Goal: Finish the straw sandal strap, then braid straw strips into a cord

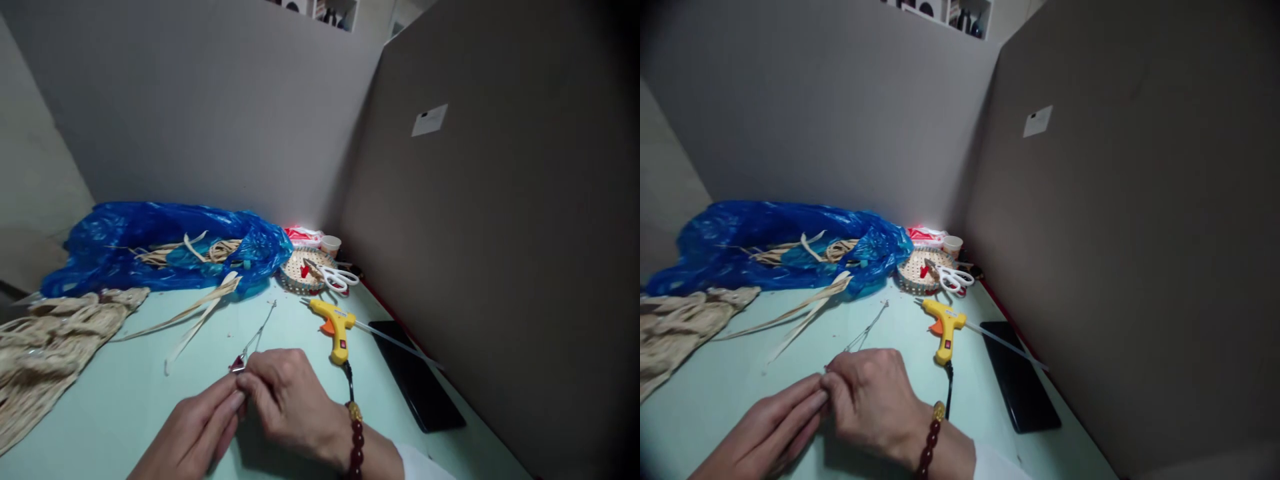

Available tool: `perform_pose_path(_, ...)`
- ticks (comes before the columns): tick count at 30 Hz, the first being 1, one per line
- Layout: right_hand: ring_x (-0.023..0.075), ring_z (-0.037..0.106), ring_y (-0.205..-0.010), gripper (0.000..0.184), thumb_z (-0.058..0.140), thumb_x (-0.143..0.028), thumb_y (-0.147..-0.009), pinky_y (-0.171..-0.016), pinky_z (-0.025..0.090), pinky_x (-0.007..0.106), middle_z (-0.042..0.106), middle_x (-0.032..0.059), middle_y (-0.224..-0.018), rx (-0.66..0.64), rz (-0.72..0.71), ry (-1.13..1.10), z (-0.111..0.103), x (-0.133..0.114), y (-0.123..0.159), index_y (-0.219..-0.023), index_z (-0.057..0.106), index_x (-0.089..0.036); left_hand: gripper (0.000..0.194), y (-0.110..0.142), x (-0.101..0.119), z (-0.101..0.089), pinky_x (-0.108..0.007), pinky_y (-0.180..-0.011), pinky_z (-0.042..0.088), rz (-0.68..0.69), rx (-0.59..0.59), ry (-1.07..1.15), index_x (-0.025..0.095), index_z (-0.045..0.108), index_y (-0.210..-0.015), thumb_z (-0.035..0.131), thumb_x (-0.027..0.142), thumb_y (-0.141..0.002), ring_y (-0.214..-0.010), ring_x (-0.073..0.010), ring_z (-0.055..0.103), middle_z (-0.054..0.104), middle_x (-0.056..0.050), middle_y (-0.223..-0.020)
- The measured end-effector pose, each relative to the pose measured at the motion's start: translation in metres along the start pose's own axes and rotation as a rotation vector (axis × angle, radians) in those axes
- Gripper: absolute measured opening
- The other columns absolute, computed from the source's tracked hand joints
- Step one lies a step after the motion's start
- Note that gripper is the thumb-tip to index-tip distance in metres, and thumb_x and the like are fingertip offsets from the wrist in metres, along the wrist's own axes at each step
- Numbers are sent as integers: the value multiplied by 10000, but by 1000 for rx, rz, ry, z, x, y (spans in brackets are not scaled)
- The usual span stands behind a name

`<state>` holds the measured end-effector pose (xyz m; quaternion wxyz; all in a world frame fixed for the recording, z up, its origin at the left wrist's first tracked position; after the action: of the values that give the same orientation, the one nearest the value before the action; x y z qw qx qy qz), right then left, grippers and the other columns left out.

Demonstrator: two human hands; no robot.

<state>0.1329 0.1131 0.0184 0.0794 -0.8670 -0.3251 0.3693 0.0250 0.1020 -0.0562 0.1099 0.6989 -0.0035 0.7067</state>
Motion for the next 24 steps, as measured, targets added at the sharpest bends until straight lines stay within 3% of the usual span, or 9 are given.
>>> perform_pose_path(1,102,536,-570,286,465,-269,-946,-570,375,199,600,-19,-627,-3,41,-42,-4,5,-3,-683,541,-187,372,-1,4,1,-160,-539,477,-20,29,45,231,661,-750,725,591,-681,-618,-124,511,592,10,-673)
perform_pose_path(3,104,580,-620,276,445,-306,-984,-606,410,186,646,-14,-683,6,137,-80,-14,17,-11,-815,627,-184,410,-5,4,0,-115,-354,228,-109,32,86,190,595,-681,703,585,-717,-429,-45,268,409,78,-521)
perform_pose_path(5,128,608,-712,233,420,-277,-998,-685,434,216,680,19,-790,29,181,-33,-22,28,-20,-1020,627,-171,408,-10,4,-8,-123,-353,86,-134,34,148,178,548,-665,667,555,-766,-417,-31,121,272,122,-482)
perform_pose_path(7,164,609,-831,209,478,-219,-964,-767,430,263,681,65,-934,-5,170,31,-21,32,-28,-1116,611,-165,382,-15,6,-19,-127,-357,75,-122,54,195,178,529,-670,643,520,-797,-420,-34,109,256,131,-475)
perform_pose_path(11,184,587,-840,163,524,-196,-928,-744,426,278,634,81,-932,-191,85,120,8,30,-30,-983,675,-170,354,-21,5,-30,-132,-352,87,-112,78,234,173,528,-677,626,485,-815,-403,-30,132,294,126,-471)
perform_pose_path(14,184,571,-838,240,449,-105,-928,-744,429,286,603,93,-950,-261,42,166,23,26,-25,-974,675,-169,344,-25,4,-29,-141,-355,85,-100,65,255,168,535,-675,623,469,-816,-392,-22,141,312,121,-472)
perform_pose_path(18,209,540,-1047,410,453,30,-803,-904,420,304,597,113,-1123,-321,-36,155,26,20,-19,-1126,615,-163,342,-30,-1,-26,-146,-352,83,-116,46,247,166,557,-709,626,488,-802,-367,-11,162,375,109,-474)
perform_pose_path(21,221,526,-1120,442,528,-22,-775,-985,400,312,600,111,-1178,-347,-62,102,22,17,-16,-1197,567,-147,349,-32,-2,-26,-141,-353,91,-126,48,214,170,556,-728,617,506,-797,-358,-7,170,407,105,-475)
perform_pose_path(24,229,564,-1049,296,602,-142,-831,-918,444,316,617,106,-1120,-327,-22,59,18,21,-16,-1127,591,-154,345,-34,-1,-24,-140,-356,106,-123,52,159,179,546,-742,586,515,-812,-360,-10,159,410,108,-477)
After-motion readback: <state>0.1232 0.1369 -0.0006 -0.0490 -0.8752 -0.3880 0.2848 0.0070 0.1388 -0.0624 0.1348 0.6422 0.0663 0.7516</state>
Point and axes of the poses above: each hand's wrist, its own y-axis away from the middle knuckle, its own z-axis out of the palm, x = y × z, the point moved 9 cm from there along -y, towards the middle knuckle
